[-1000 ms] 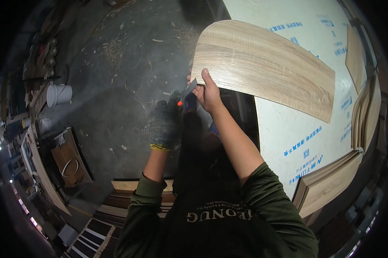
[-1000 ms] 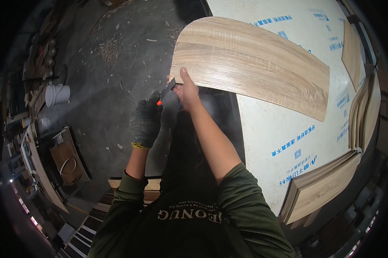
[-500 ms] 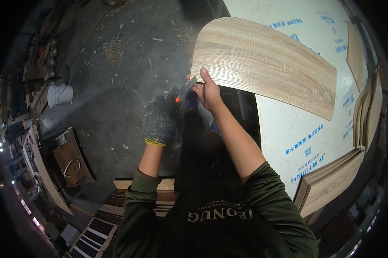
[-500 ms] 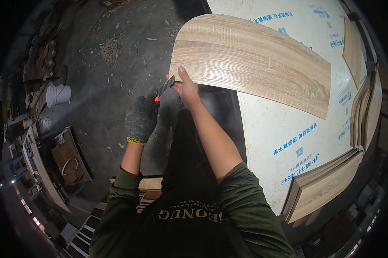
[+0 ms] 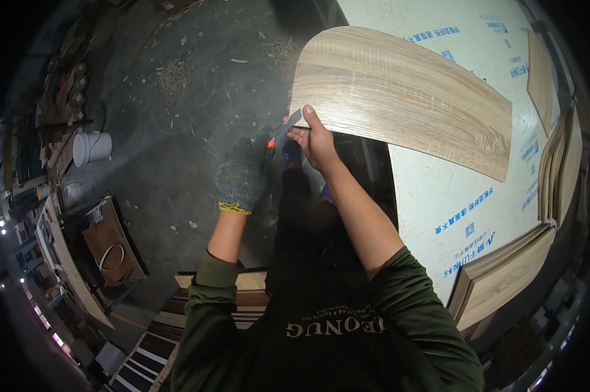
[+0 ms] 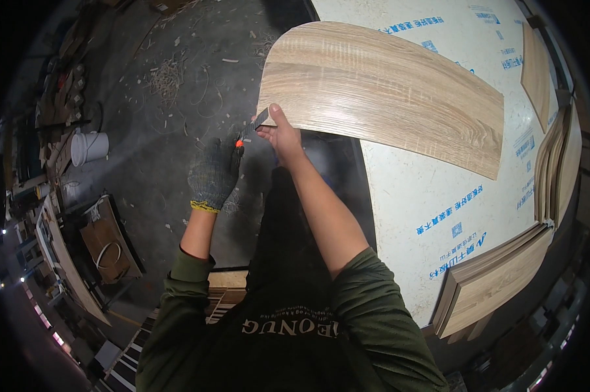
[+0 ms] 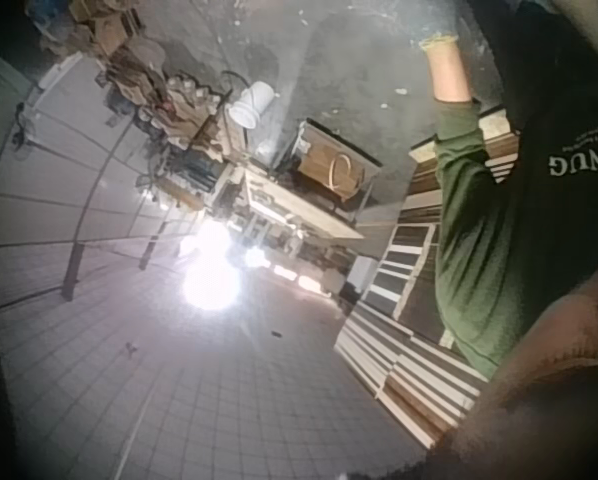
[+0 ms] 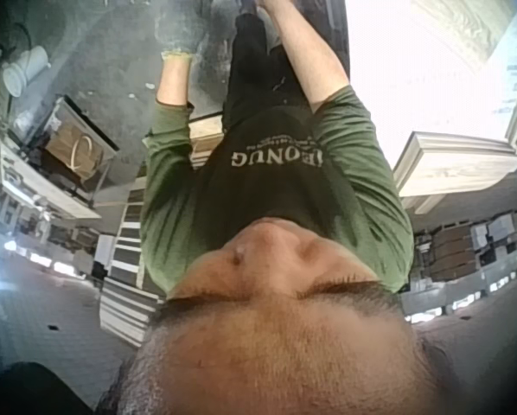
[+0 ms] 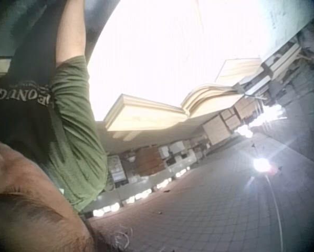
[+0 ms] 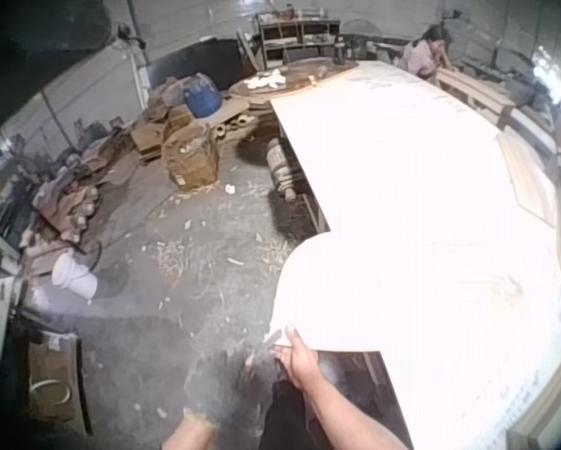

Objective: The person is using a manual trimming tool to shave the curved edges of wood laminate panels.

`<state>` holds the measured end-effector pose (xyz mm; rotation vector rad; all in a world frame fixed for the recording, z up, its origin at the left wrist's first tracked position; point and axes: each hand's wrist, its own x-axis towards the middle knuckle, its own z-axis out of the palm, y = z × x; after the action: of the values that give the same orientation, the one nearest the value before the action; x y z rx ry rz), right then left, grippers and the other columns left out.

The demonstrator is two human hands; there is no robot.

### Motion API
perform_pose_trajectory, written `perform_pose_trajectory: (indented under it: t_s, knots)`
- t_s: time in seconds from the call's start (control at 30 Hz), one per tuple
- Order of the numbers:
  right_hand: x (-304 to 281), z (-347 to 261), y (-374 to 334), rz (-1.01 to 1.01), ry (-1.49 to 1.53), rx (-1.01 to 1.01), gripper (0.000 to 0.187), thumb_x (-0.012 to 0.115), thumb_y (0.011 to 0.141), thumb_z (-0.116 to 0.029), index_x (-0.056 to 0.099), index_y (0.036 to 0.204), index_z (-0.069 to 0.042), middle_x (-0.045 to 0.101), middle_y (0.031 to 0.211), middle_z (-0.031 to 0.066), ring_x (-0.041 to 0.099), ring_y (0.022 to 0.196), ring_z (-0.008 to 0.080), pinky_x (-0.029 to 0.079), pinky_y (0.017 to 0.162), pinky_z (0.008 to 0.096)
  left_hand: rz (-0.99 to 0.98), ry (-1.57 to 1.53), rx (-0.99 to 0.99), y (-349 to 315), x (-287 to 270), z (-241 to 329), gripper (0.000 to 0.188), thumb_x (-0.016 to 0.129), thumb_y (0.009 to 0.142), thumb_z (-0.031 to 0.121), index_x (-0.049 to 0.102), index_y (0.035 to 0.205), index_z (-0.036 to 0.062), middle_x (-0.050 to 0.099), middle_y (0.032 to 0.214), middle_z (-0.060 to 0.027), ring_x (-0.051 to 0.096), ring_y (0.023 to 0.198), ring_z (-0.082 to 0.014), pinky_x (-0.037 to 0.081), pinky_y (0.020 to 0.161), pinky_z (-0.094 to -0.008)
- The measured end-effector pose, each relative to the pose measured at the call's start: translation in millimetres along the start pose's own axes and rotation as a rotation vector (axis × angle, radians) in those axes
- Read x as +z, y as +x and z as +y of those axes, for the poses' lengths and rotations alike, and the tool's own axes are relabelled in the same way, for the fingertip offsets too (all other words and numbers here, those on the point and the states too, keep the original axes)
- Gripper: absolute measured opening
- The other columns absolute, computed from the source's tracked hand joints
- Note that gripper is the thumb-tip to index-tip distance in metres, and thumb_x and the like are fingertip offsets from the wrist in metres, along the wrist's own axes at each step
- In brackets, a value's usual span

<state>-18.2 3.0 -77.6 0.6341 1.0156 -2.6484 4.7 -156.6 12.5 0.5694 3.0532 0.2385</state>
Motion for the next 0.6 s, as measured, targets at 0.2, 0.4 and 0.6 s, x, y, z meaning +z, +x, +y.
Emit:
perform_pose_trajectory:
  t_s: [0.2,0.4,0.6]
  knots:
    - [4,2,1,0.071,0.112,0.004,0.049,0.063,0.091,-0.040,0.051,0.119,-0.002,0.063,0.098,0.0098,0.064,0.080,0.0216,0.052,0.072,0.0322,0.072,-0.012,0.049,13,4,-6,0.034,0.057,0.091,0.029,0.060,0.122,0.0141,0.061,0.089,-0.0163,0.061,0.079,-0.0356,0.049,0.068,-0.0461]
    - [0,4,2,0.075,0.090,-0.006,0.046,0.062,0.092,-0.040,0.053,0.117,-0.003,0.064,0.095,0.0098,0.065,0.076,0.0207,0.052,0.070,0.0314,0.004,-0.004,0.013,25,-2,-2,0.036,0.055,0.092,0.031,0.059,0.126,0.0161,0.062,0.093,-0.0163,0.063,0.081,-0.0352,0.050,0.071,-0.0460]
    - [1,1,-1,0.051,0.067,-0.020,0.041,0.059,0.094,-0.040,0.055,0.115,-0.004,0.066,0.092,0.0105,0.062,0.071,0.0157,0.051,0.069,0.0290,-0.015,0.029,0.033,31,-3,-2,0.037,0.054,0.093,0.030,0.058,0.127,0.0165,0.063,0.094,-0.0161,0.063,0.081,-0.0355,0.050,0.070,-0.0467]
